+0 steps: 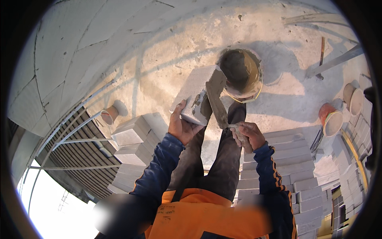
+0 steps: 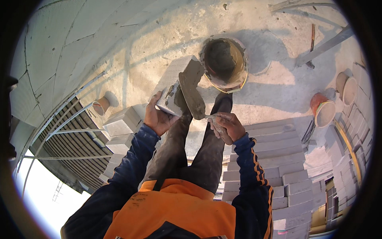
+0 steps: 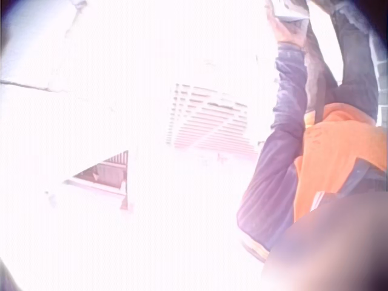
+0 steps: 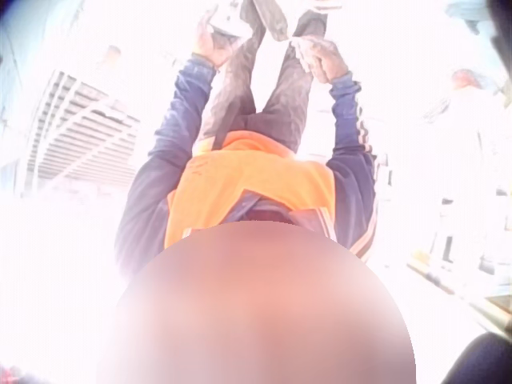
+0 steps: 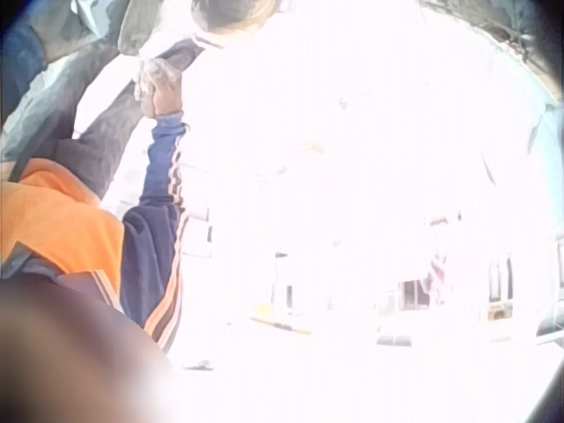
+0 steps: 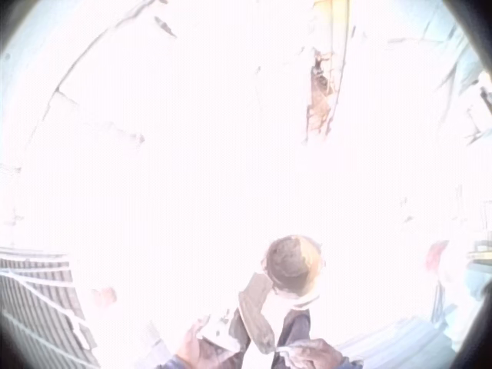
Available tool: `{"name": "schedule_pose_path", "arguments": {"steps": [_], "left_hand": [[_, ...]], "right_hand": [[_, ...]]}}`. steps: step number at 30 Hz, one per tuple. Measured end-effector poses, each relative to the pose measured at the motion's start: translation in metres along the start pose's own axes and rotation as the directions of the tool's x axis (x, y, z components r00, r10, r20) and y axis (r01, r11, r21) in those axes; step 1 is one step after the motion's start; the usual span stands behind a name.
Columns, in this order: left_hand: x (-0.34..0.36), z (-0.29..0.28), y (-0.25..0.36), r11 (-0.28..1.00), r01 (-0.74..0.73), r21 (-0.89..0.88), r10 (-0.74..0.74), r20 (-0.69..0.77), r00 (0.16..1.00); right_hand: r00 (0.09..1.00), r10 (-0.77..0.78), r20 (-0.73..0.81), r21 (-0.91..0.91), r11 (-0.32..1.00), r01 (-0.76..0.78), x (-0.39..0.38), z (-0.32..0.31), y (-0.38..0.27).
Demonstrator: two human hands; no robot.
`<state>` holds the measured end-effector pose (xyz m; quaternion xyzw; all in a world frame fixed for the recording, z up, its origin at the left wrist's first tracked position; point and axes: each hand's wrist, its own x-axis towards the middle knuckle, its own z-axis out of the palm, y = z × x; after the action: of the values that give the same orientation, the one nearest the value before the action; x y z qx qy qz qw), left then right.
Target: The person applies mortar to a white block using a trowel, places it on a wall, and taps it into position. They then scoop mortar from a bucket and spread it along the wall to prepare for the next block.
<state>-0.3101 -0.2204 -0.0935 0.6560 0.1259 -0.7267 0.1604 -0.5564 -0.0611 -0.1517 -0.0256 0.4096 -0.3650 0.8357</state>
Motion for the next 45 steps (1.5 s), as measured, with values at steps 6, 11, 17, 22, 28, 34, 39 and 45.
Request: {"name": "schedule_pose_path", "arguments": {"steps": [6, 11, 17, 22, 28, 34, 39, 45], "left_hand": [[0.005, -0.006, -0.002, 0.998, -0.030, -0.046, 0.028, -0.038, 0.999], [0.006, -0.016, -0.001, 0.991, 0.057, -0.124, -0.054, 0.030, 0.998], [-0.017, -0.023, -0.011, 0.994, 0.088, -0.057, -0.090, -0.037, 0.995], [-0.025, -0.036, -0.015, 0.991, 0.121, -0.049, -0.123, -0.050, 0.991], [-0.023, -0.042, -0.029, 0.990, 0.125, -0.071, -0.129, -0.046, 0.991], [-0.026, -0.060, -0.033, 0.984, 0.118, -0.136, -0.129, -0.075, 0.989], [-0.028, -0.063, -0.031, 0.976, 0.100, -0.194, -0.131, -0.153, 0.980], [-0.034, -0.063, -0.034, 0.969, 0.093, -0.229, -0.124, -0.126, 0.984]], "right_hand": [[0.990, 0.088, 0.113, -0.114, 0.991, -0.075, -0.022, 0.024, 0.007], [0.997, 0.054, 0.053, -0.370, 0.929, -0.030, -0.028, 0.015, 0.006], [0.957, -0.244, -0.155, -0.561, 0.819, 0.118, 0.011, -0.023, 0.005], [0.930, -0.241, -0.279, -0.368, 0.921, 0.128, 0.026, -0.047, 0.001], [0.974, -0.153, -0.168, -0.249, 0.963, 0.109, 0.030, -0.051, 0.019], [0.882, -0.070, -0.466, -0.317, 0.944, -0.092, 0.028, -0.092, 0.043], [0.827, -0.291, -0.481, -0.752, 0.622, -0.218, 0.067, -0.158, 0.061], [0.822, -0.520, -0.232, -0.969, 0.052, -0.240, 0.178, -0.228, 0.081]]}}
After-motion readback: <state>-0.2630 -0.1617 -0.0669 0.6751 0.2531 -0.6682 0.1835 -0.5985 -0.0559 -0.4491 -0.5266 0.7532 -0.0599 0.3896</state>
